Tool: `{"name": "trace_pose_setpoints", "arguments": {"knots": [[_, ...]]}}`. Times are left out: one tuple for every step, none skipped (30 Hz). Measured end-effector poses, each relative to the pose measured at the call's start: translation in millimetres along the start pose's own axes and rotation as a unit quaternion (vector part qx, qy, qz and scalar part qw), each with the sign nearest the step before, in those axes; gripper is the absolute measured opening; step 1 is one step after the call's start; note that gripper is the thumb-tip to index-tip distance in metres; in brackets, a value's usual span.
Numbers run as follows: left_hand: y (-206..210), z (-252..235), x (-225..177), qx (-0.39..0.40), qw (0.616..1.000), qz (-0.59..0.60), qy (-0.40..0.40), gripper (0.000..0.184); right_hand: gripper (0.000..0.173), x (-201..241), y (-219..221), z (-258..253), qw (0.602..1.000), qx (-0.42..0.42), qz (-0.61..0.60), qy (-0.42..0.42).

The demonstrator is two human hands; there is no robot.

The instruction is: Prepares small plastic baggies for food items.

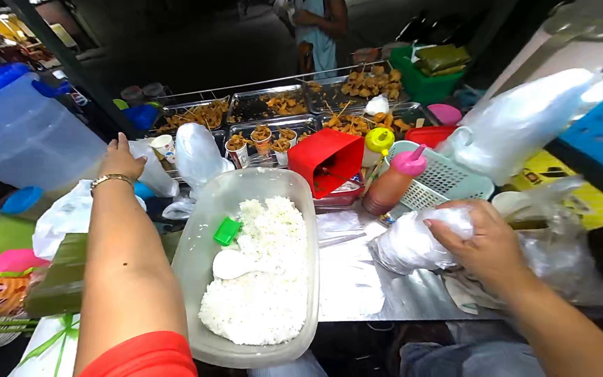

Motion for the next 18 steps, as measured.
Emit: {"name": "trace_pose_setpoints", "arguments": {"knots": [[4.9,-4.2,0.7,0.020,1.000,-0.014,0.003,0.079,0.050,-0.2,-0.8,1.2,1.000,-0.001,-0.003,0.003],[8.3,-5.9,-0.6,0.032,0.999,-0.024,0.001,0.078,0.050,-0.5,-1.4,1.9,1.000,-0.002,-0.004,0.005],[10.2,-5.8,-3.2,0.035,0.999,-0.028,-0.004,0.078,0.049,-0.7,-1.8,2.1,1.000,-0.002,-0.004,0.007],[11.0,-4.7,-6.4,0.034,0.999,-0.032,-0.011,0.077,0.049,-0.9,-1.9,2.4,1.000,-0.002,-0.004,0.009],[11.8,-3.1,-9.2,0.034,0.998,-0.039,-0.020,0.077,0.049,-1.2,-1.9,2.6,1.000,-0.004,-0.005,0.010],[12.9,-0.5,-11.0,0.038,0.998,-0.048,-0.031,0.077,0.049,-1.5,-2.0,2.5,1.000,-0.005,-0.005,0.011],[14.4,2.3,-11.3,0.046,0.996,-0.059,-0.042,0.074,0.049,-1.3,-2.1,2.3,1.000,-0.004,-0.005,0.014],[15.5,5.8,-11.0,0.053,0.995,-0.070,-0.050,0.068,0.049,-1.1,-2.2,2.2,1.000,-0.001,-0.008,0.018],[15.7,10.7,-10.5,0.051,0.994,-0.076,-0.053,0.059,0.050,-0.7,-2.4,2.1,1.000,0.000,-0.010,0.020],[14.7,17.0,-10.6,0.042,0.995,-0.072,-0.051,0.050,0.049,-0.5,-2.5,2.3,1.000,-0.001,-0.012,0.021],[13.7,23.3,-9.8,0.030,0.997,-0.057,-0.045,0.045,0.050,-0.5,-2.7,2.7,1.000,0.000,-0.013,0.023],[12.9,27.8,-7.9,0.018,0.998,-0.044,-0.032,0.043,0.050,-0.7,-3.0,3.0,1.000,0.002,-0.015,0.025],[11.8,29.7,-5.6,0.005,0.999,-0.038,-0.010,0.042,0.050,-0.7,-4.0,3.0,0.999,0.007,-0.018,0.031],[10.2,28.2,-2.5,-0.012,0.999,-0.037,0.021,0.043,0.052,0.0,-5.8,2.8,0.999,0.016,-0.021,0.040],[6.3,23.9,-0.4,-0.028,0.998,-0.037,0.050,0.043,0.055,1.5,-7.7,2.4,0.998,0.027,-0.018,0.046],[0.5,17.6,0.6,-0.043,0.996,-0.037,0.065,0.044,0.057,3.4,-9.3,1.7,0.998,0.038,-0.012,0.053],[-8.1,12.5,-2.0,-0.049,0.997,-0.036,0.053,0.045,0.058,5.7,-10.4,1.2,0.998,0.042,-0.004,0.055],[-20.9,13.2,-11.1,-0.046,0.999,-0.020,0.016,0.044,0.056,7.9,-11.1,1.1,0.998,0.041,0.001,0.052]]}}
Point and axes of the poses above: each hand's wrist, its own z-axis away from the middle knuckle, its own y-axis out of the palm, x = y × z, the point moved 4 cm from there along -z, towards the middle knuckle, and after that the axes turned 10 degrees about -x, right-handed, at the moved point
